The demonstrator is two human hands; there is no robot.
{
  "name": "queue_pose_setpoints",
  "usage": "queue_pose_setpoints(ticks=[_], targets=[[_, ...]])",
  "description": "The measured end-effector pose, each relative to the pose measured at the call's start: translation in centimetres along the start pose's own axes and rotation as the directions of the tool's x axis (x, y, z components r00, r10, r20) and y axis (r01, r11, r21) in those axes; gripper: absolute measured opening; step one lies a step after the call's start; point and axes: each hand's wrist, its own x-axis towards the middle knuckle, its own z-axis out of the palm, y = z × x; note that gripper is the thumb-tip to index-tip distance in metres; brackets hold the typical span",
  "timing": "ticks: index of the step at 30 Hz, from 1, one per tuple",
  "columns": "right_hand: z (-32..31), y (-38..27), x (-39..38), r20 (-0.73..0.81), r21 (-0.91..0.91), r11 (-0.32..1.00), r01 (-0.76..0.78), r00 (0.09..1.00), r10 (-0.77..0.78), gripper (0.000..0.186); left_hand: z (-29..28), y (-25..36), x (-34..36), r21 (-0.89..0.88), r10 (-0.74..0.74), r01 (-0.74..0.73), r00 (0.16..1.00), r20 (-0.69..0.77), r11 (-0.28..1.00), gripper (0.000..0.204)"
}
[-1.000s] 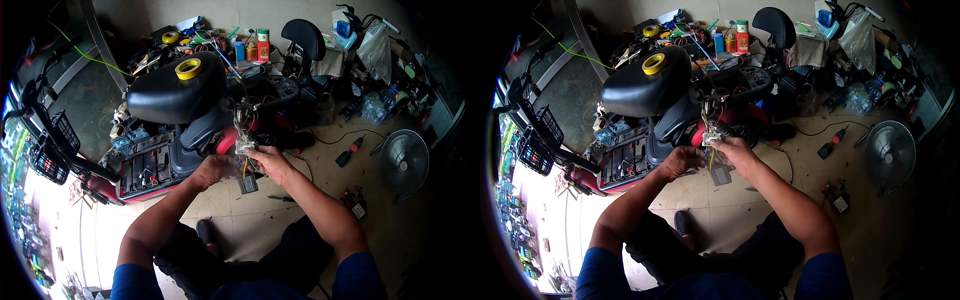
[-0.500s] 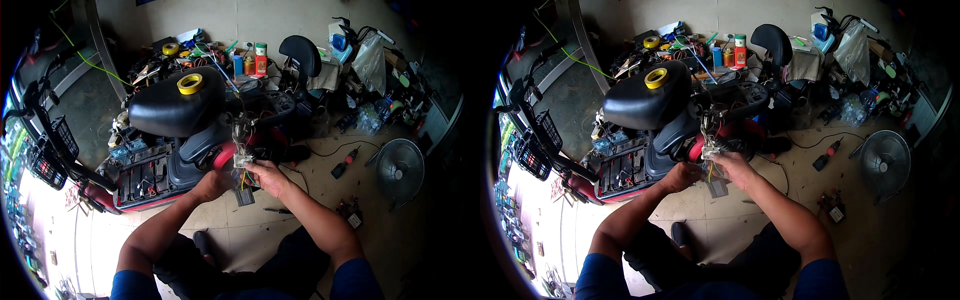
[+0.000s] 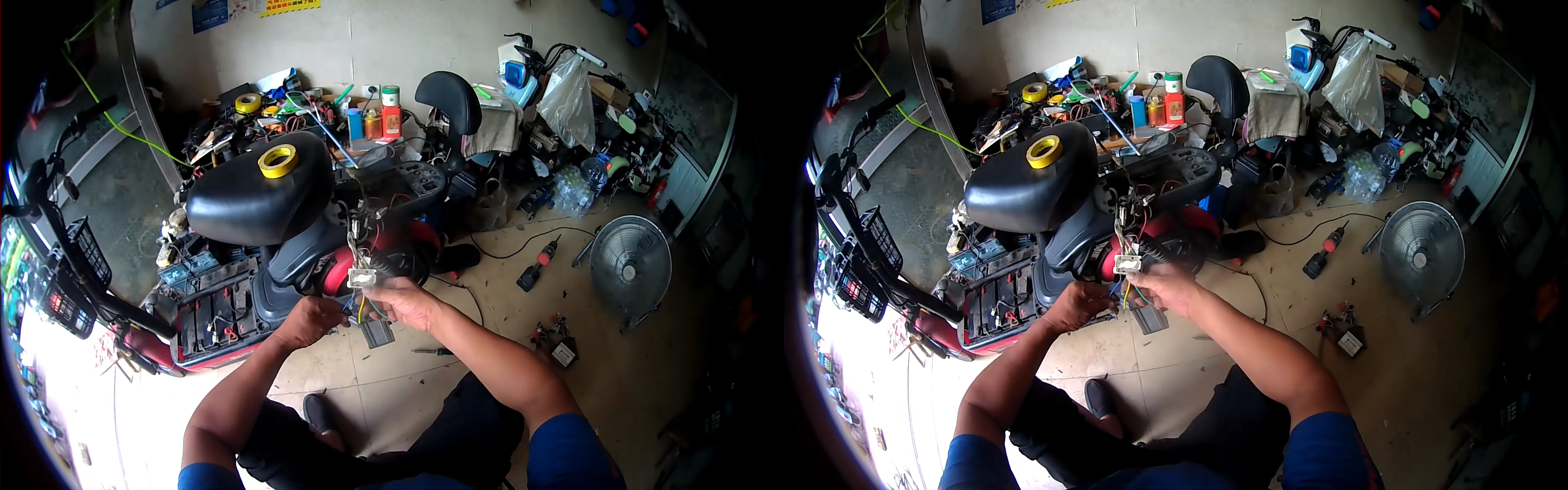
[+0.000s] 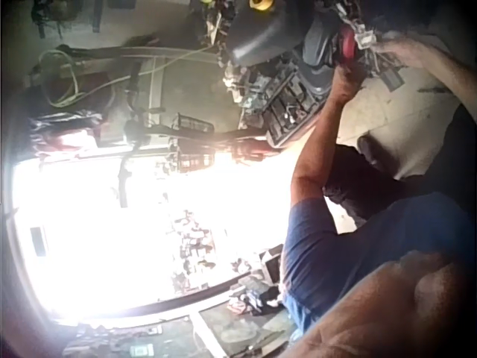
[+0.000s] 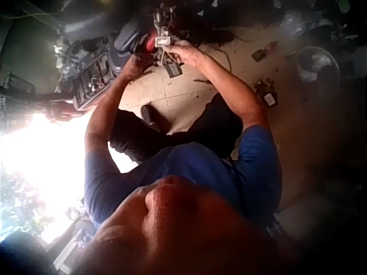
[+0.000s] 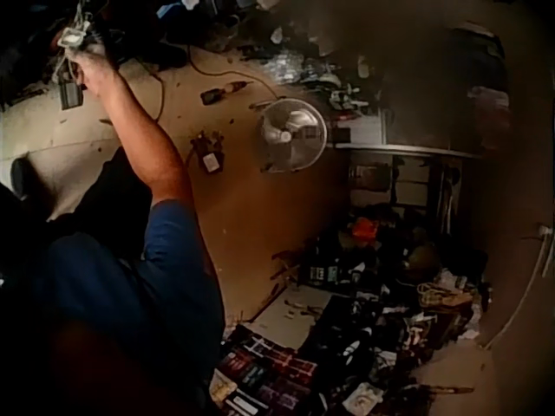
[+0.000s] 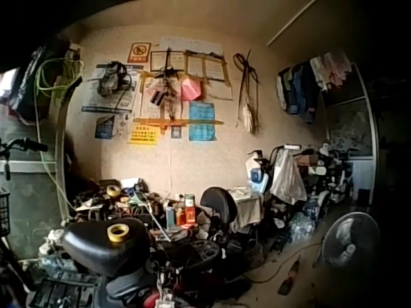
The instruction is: Repairing the electrical wiring of an electric scooter.
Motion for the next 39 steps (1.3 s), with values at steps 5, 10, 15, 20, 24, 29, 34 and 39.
queue_pose_setpoints(ticks=[5, 10, 15, 20, 24, 29, 34, 39], targets=[[0.4, 0.9, -0.7, -0.036, -0.061, 0.994, -0.090, 0.995, 0.088, 0.023, -0.1, 0.5, -0.3, 0.093, 0.006, -0.004, 1.000, -0.019, 0.996, 0.015], [1.0, 1.6, -1.0, -0.067, -0.067, 0.991, -0.115, 0.992, 0.111, 0.019, -0.1, 0.1, -0.4, 0.063, -0.024, 0.030, 0.995, -0.094, 0.998, 0.019], [0.9, 2.3, -1.1, -0.142, -0.132, 0.983, -0.125, 0.984, 0.106, 0.031, 0.3, -0.8, -0.8, 0.128, -0.077, 0.096, 0.986, -0.146, 0.987, 0.023], [0.4, 2.8, -1.4, -0.234, -0.319, 0.939, -0.128, 0.971, 0.052, 0.037, 0.0, -2.3, -0.9, 0.170, -0.031, 0.064, 0.982, -0.189, 0.983, 0.026], [-0.9, 3.1, -1.8, -0.286, -0.397, 0.912, -0.103, 0.958, -0.016, 0.034, -0.4, -1.4, -1.5, 0.199, -0.023, 0.074, 0.969, -0.247, 0.977, 0.026], [-3.0, 2.3, -3.7, -0.373, -0.347, 0.937, -0.039, 0.922, -0.100, 0.035, -0.8, -0.2, -1.8, 0.181, -0.038, 0.097, 0.952, -0.305, 0.979, 0.026], [-2.8, 0.7, -6.2, -0.417, -0.337, 0.941, -0.027, 0.901, -0.123, 0.037, -0.8, -0.4, -2.5, 0.149, 0.003, 0.054, 0.935, -0.355, 0.987, 0.025], [-3.3, 0.4, -8.0, -0.471, -0.295, 0.955, -0.023, 0.873, -0.124, 0.039, -0.3, 0.0, -3.0, 0.130, 0.049, -0.001, 0.927, -0.371, 0.991, 0.023]])
